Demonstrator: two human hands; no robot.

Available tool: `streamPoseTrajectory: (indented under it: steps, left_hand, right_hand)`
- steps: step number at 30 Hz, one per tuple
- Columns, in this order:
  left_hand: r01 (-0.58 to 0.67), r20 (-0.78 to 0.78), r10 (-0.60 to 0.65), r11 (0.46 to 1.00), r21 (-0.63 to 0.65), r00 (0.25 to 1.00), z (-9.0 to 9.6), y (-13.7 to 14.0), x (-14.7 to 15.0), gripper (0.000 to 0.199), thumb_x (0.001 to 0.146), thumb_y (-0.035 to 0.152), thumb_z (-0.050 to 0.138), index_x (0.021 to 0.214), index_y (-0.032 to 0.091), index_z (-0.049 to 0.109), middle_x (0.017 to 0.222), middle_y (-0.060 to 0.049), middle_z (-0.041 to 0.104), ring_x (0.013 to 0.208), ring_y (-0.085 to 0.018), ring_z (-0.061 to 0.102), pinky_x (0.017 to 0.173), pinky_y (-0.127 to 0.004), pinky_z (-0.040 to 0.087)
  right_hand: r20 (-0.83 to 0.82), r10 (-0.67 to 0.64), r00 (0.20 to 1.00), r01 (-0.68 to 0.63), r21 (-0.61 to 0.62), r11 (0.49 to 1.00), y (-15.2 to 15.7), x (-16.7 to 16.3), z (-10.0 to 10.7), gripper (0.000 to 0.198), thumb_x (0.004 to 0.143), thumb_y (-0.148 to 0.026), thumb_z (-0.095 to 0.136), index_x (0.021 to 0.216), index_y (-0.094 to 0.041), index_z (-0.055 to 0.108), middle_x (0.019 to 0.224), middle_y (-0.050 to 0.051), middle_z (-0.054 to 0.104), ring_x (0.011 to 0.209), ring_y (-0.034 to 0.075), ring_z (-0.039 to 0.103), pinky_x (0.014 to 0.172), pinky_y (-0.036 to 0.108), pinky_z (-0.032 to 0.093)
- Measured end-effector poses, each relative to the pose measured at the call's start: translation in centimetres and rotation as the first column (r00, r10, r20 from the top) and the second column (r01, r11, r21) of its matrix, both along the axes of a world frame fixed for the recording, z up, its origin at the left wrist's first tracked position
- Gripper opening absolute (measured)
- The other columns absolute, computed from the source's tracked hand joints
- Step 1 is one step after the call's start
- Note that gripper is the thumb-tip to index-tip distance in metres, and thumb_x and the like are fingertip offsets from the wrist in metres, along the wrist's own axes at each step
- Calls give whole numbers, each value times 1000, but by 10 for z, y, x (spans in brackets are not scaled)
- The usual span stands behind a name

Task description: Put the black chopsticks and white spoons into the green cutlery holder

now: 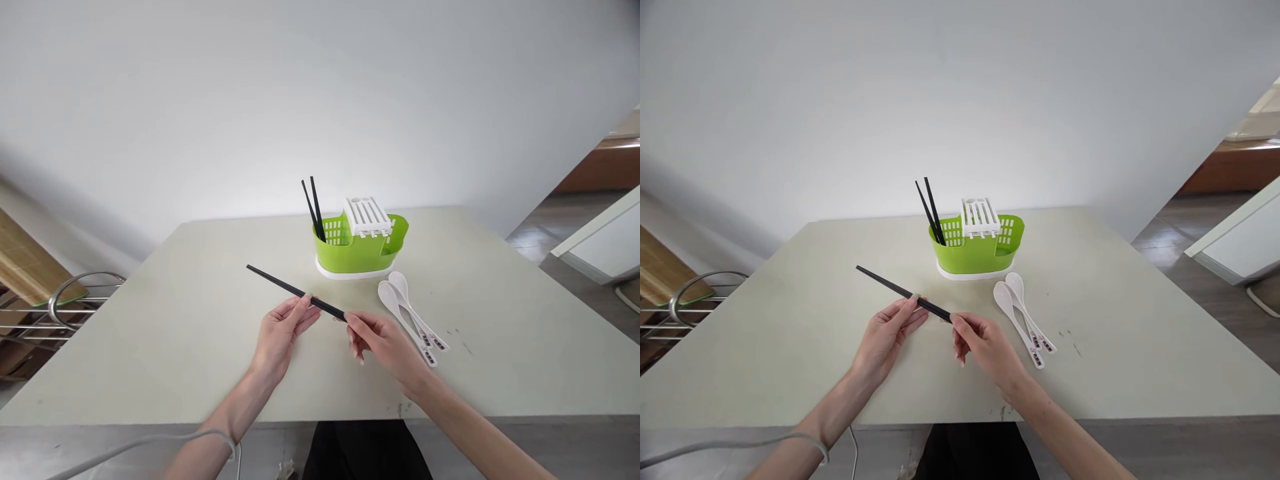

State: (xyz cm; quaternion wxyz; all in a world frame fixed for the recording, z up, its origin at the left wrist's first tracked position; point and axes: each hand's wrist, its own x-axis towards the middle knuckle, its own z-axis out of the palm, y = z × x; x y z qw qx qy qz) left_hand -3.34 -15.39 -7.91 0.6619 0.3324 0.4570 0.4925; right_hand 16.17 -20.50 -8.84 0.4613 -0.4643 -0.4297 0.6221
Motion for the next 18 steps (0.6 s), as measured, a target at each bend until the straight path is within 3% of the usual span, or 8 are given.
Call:
streamPoseTrajectory:
  steps: [5,10,15,18]
  left_hand:
    - [-98,-88,99,995,26,991,8,13,-14,38,73,43,95,96,15,84,113,-12,82,98,-22,79,90,-28,64]
    - [-56,-163,59,998,19,985,14,19,-17,35,74,43,93,93,15,84,110,-12,82,88,-20,80,69,-19,62]
    - [-129,-105,131,991,24,986,27,29,-2,20,81,31,90,89,14,83,95,-10,83,84,-16,80,71,-16,62]
    - [-223,-47,224,975,18,974,37,40,1,8,87,21,84,86,14,82,88,-6,82,80,-13,79,75,-14,63]
  right_hand:
    - [76,-4,997,5,-18,1000,-14,25,-3,54,92,-72,64,73,-22,58,67,-1,54,59,14,52,60,31,45]
    - [153,26,988,-29,15,999,-19,52,1,50,95,-70,62,78,-22,60,68,-2,53,59,14,52,61,31,46]
    - [158,89,983,-97,46,994,-13,79,19,53,95,-71,62,79,-20,65,76,1,59,65,14,56,63,30,50]
    - [156,-5,988,-8,80,997,-8,102,27,50,93,-69,67,96,-19,73,79,1,62,66,14,56,64,30,50]
